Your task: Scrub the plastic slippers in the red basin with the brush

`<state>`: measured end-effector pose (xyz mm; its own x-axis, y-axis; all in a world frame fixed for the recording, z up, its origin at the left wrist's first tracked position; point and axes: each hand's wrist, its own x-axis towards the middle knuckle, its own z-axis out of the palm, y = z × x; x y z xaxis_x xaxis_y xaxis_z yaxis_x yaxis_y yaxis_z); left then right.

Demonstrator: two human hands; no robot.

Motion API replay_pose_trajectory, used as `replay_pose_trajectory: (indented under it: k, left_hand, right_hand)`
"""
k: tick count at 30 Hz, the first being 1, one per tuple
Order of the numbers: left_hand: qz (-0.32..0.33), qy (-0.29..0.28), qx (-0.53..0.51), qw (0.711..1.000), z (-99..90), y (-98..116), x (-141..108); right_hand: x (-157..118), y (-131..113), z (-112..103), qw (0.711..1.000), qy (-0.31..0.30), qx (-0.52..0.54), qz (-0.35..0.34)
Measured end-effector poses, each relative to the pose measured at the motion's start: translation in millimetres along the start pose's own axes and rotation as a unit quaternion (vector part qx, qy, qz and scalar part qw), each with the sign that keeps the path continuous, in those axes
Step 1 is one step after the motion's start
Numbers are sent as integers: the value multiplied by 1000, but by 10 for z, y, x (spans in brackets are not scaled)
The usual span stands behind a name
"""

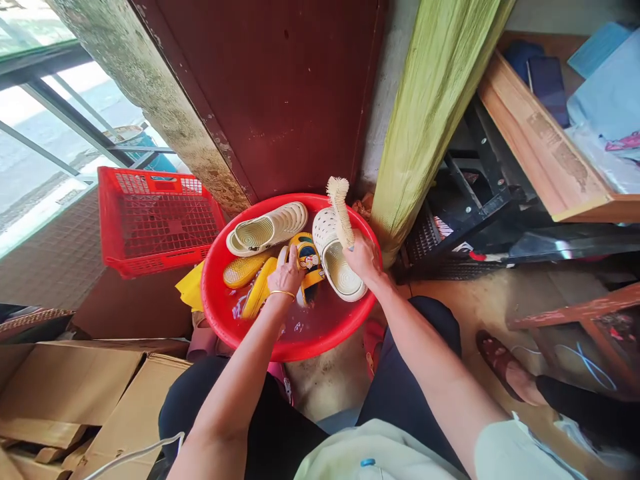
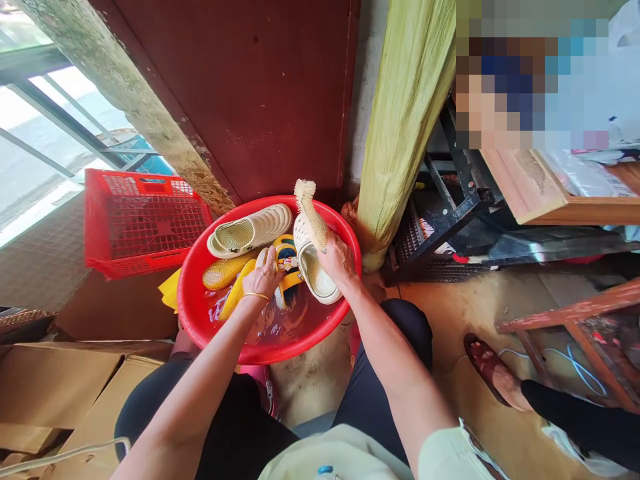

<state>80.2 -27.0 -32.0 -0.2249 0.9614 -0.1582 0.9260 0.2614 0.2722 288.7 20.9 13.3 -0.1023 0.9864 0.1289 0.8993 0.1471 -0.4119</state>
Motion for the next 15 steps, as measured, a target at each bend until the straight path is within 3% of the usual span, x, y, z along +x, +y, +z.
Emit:
replay_pose_trajectory:
  k: [3,6,8,11,15]
  left_hand:
    - [3,-18,-68,997,132,23,38]
    - [11,-22,-236,971,206,-9,93]
    - [-15,-54,-421,905,196,-54,121]
    - [-62,-121,-622,771,103,-113,105]
    - [-52,-147,-724,672,-53,-128,-56]
  right_hand:
    - [-45,37,-24,997,57,44,-17]
    - [-56,33,-13,987,115,108,-30]
    - [-56,-13,23,978,135,158,-26]
    - [-64,-136,130,963,134,234,0]
    - [-93,-281,316,945,95,312,28]
